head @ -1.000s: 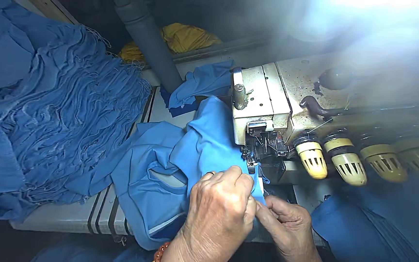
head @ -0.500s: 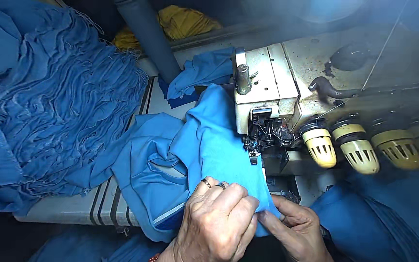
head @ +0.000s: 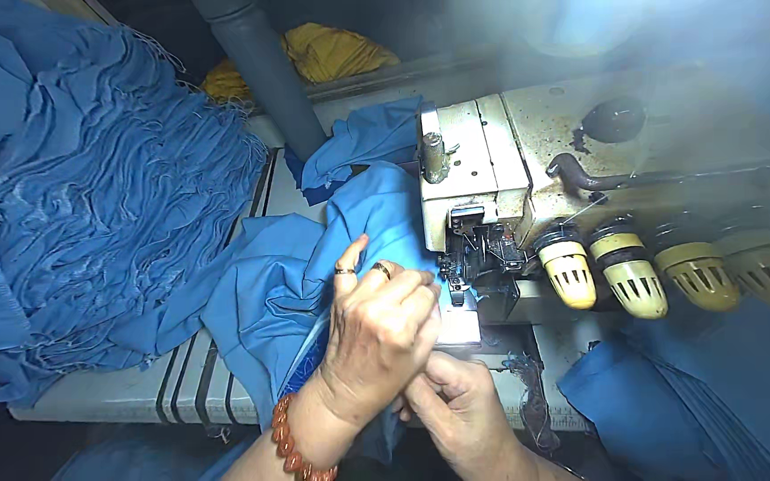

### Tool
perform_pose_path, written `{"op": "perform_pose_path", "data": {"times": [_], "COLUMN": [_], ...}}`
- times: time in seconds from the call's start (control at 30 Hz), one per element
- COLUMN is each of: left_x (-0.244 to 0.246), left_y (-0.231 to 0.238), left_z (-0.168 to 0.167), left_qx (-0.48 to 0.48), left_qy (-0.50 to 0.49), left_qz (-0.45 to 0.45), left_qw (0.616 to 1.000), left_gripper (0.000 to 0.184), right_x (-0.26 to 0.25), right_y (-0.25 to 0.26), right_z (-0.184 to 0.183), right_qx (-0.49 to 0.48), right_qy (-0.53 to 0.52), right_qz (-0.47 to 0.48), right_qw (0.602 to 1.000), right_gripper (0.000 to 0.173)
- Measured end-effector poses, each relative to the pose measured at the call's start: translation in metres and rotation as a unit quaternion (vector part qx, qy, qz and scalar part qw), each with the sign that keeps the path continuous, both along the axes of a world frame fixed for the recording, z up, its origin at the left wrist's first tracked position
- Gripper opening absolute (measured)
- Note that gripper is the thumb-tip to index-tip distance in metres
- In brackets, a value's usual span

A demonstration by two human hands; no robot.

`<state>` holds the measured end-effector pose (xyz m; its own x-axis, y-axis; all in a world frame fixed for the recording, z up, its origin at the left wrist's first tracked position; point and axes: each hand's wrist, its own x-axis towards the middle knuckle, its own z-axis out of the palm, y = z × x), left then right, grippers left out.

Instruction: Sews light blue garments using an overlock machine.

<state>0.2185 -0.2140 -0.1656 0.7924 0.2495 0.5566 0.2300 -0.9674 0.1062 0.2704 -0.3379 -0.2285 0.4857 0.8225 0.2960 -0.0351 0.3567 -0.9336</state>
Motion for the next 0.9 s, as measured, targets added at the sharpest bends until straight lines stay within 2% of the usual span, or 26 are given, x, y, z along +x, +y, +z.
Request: {"op": "perform_pose_path", "data": {"times": [0.13, 0.2, 0.27, 0.37, 0.43, 0.47, 0.53, 0.6, 0.67, 0.7, 0.8, 0.83, 0.87, 0.9], "left_x": [0.004, -0.010, -0.029, -0.052, -0.060, -0.063, -0.069, -0.073, -0.071, -0.067, -0.055, -0.053, -0.052, -0.051], "left_y": [0.010, 0.008, -0.004, -0.046, -0.069, -0.073, -0.065, -0.051, -0.048, -0.055, -0.071, -0.070, -0.066, -0.061], "left_z": [0.001, 0.000, -0.002, 0.004, 0.013, 0.015, 0.016, 0.007, 0.006, 0.012, 0.025, 0.025, 0.023, 0.025], "left_qx": [-0.049, -0.089, -0.119, -0.249, -0.347, -0.367, -0.333, -0.271, -0.267, -0.286, -0.322, -0.300, -0.267, -0.240], "left_qy": [0.007, -0.001, -0.019, -0.002, 0.060, 0.078, 0.064, -0.015, -0.082, -0.079, 0.056, 0.107, 0.134, 0.144], "left_qz": [0.069, 0.098, 0.115, 0.054, -0.005, -0.016, 0.014, 0.054, 0.028, -0.008, -0.117, -0.129, -0.134, -0.134], "left_qw": [0.996, 0.991, 0.986, 0.967, 0.936, 0.927, 0.941, 0.961, 0.960, 0.955, 0.938, 0.939, 0.945, 0.951], "left_gripper": [0.020, 0.019, 0.016, 0.012, 0.010, 0.011, 0.017, 0.026, 0.025, 0.026, 0.045, 0.048, 0.044, 0.032], "right_x": [0.001, 0.008, 0.015, 0.028, 0.037, 0.045, 0.069, 0.085, 0.083, 0.076, 0.053, 0.049, 0.048, 0.048], "right_y": [0.003, -0.002, -0.007, -0.017, -0.029, -0.038, -0.054, -0.068, -0.077, -0.081, -0.085, -0.085, -0.084, -0.083], "right_z": [0.003, 0.003, 0.004, 0.002, 0.000, -0.003, -0.008, -0.006, 0.008, 0.019, 0.042, 0.044, 0.046, 0.047], "right_qx": [0.000, 0.013, 0.022, 0.028, 0.027, 0.007, -0.038, -0.061, -0.081, -0.089, -0.057, -0.027, -0.002, 0.016], "right_qy": [-0.054, -0.106, -0.147, -0.184, -0.181, -0.186, -0.210, -0.212, -0.197, -0.191, -0.219, -0.223, -0.212, -0.189], "right_qz": [0.053, 0.028, -0.028, -0.001, 0.000, -0.036, -0.131, -0.198, -0.198, -0.179, -0.110, -0.100, -0.101, -0.100], "right_qw": [0.997, 0.994, 0.988, 0.983, 0.983, 0.982, 0.968, 0.955, 0.957, 0.961, 0.968, 0.969, 0.972, 0.977], "right_gripper": [0.018, 0.018, 0.025, 0.040, 0.029, 0.023, 0.021, 0.020, 0.018, 0.018, 0.016, 0.015, 0.013, 0.012]}}
